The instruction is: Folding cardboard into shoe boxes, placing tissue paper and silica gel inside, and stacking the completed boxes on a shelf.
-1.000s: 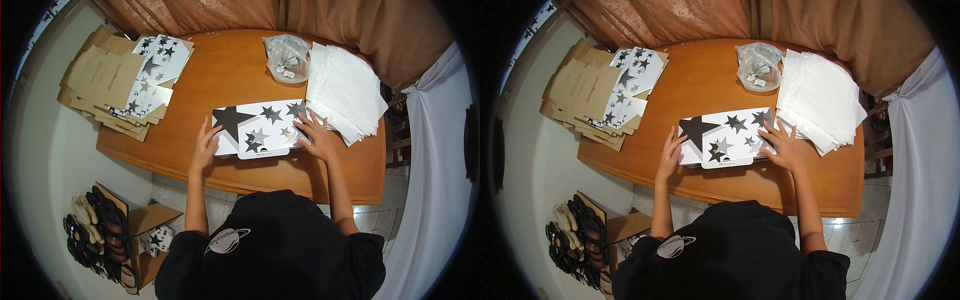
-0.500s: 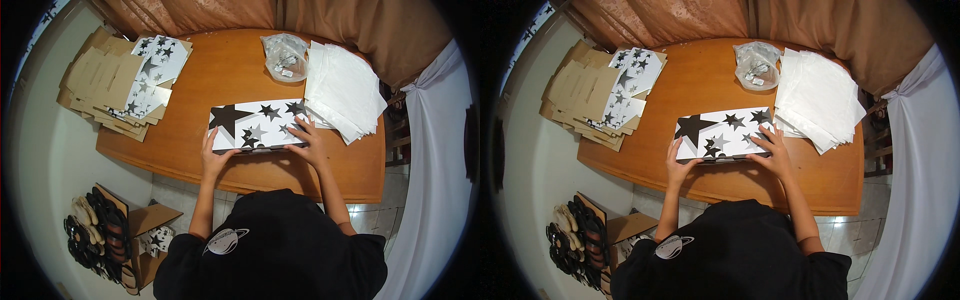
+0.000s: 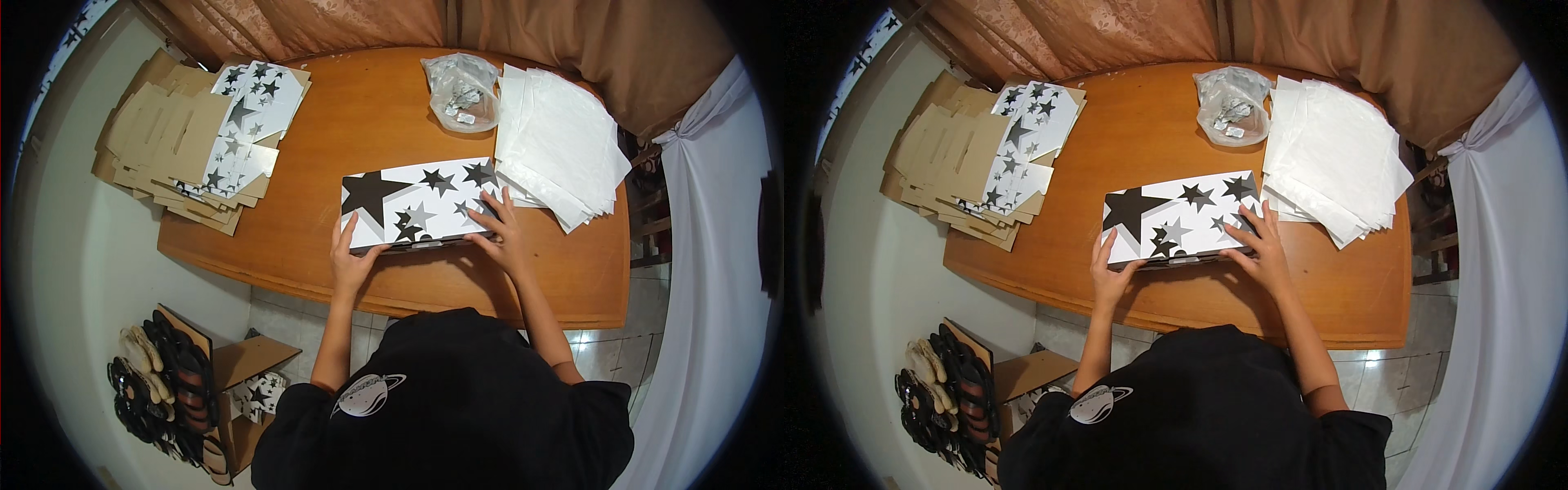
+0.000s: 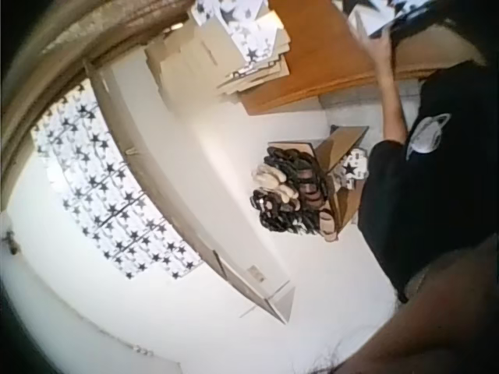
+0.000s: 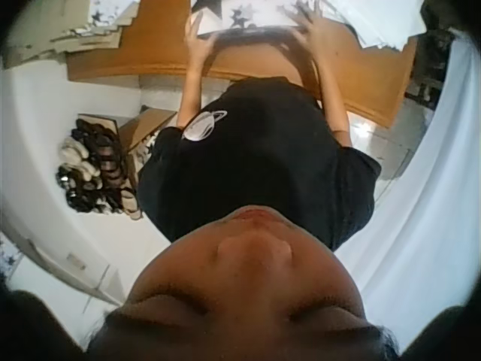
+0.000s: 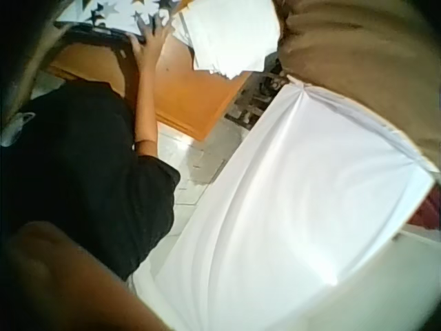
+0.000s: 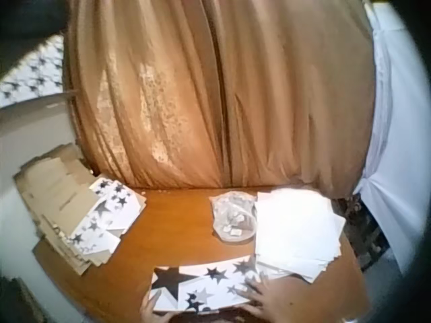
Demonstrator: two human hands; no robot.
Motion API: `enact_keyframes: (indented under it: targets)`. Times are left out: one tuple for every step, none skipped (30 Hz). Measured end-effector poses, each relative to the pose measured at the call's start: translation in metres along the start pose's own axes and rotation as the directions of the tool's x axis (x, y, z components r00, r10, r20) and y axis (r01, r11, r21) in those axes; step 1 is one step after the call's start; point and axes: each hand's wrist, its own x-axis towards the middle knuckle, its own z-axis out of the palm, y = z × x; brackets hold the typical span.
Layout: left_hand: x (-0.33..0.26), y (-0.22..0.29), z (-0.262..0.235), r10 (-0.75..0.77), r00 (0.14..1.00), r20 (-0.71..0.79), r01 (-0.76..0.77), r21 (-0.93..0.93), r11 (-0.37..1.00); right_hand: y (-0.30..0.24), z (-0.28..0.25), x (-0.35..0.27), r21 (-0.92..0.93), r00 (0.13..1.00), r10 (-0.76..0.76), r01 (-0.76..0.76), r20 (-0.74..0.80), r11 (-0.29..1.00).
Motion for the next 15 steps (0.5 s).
enact_keyframes:
  targets:
    - [0.000, -0.001, 0.001, -0.014, 1.000, -0.006, 0.014, -0.008, 1.000, 0.000, 0.001, 0.000, 0.000, 1.000, 0.002, -0.002, 0.001, 1.000]
    - [0.000, -0.001, 0.001, -0.028, 1.000, -0.012, 0.027, -0.017, 0.999, -0.002, 0.001, 0.001, -0.001, 1.000, 0.008, -0.008, -0.008, 1.000]
    - [0.001, -0.002, 0.001, -0.028, 1.000, -0.014, 0.028, -0.016, 0.999, -0.003, 0.001, 0.002, -0.001, 1.000, 0.010, -0.010, -0.017, 1.000]
    - [0.001, -0.003, 0.002, -0.015, 1.000, -0.017, 0.015, 0.011, 1.000, -0.003, 0.002, 0.000, 0.000, 1.000, 0.009, -0.009, -0.016, 1.000]
    - [0.001, -0.004, 0.002, -0.001, 1.000, -0.020, 0.002, 0.038, 0.999, -0.002, 0.003, -0.003, -0.012, 1.000, 0.004, -0.005, -0.015, 1.000]
    - [0.001, -0.005, 0.002, -0.001, 1.000, -0.022, 0.002, 0.038, 0.999, -0.001, 0.004, -0.004, -0.025, 1.000, 0.000, 0.000, -0.015, 1.000]
    - [0.000, -0.006, 0.002, -0.008, 1.000, 0.004, 0.008, 0.034, 0.999, -0.001, 0.004, -0.003, -0.024, 1.000, -0.001, 0.001, -0.015, 1.000]
    - [-0.001, -0.007, 0.001, -0.016, 0.999, 0.029, 0.015, 0.030, 0.999, -0.001, 0.003, -0.002, -0.020, 1.000, -0.004, 0.004, -0.008, 1.000]
    - [-0.002, -0.008, 0.000, -0.016, 0.999, 0.031, 0.015, 0.029, 0.999, -0.001, 0.003, -0.003, -0.016, 1.000, -0.004, 0.004, -0.001, 1.000]
    - [-0.004, -0.009, -0.001, -0.015, 0.999, 0.050, 0.013, 0.041, 0.999, 0.000, 0.002, -0.003, -0.017, 1.000, -0.003, 0.003, -0.002, 1.000]
    - [-0.006, -0.009, -0.002, -0.014, 0.997, 0.070, 0.010, 0.054, 0.999, 0.002, 0.000, -0.003, -0.034, 1.000, -0.001, 0.002, 0.014, 0.999]
    - [-0.006, -0.005, -0.003, -0.013, 0.997, 0.070, 0.010, 0.055, 0.998, 0.000, -0.001, -0.001, -0.050, 1.000, 0.000, 0.001, 0.028, 0.999]
    - [-0.005, 0.001, -0.005, -0.004, 0.995, 0.102, -0.017, 0.200, 0.980, -0.004, -0.003, 0.000, -0.049, 1.000, 0.000, 0.001, 0.028, 0.999]
    - [-0.005, 0.008, -0.007, 0.001, 0.991, 0.134, -0.047, 0.341, 0.939, -0.011, -0.006, 0.001, -0.194, 0.999, 0.032, -0.025, 0.033, 0.981]
    - [-0.004, 0.021, -0.008, 0.001, 0.991, 0.134, -0.047, 0.342, 0.938, -0.018, -0.007, 0.001, -0.334, 0.997, 0.064, -0.049, 0.034, 0.941]
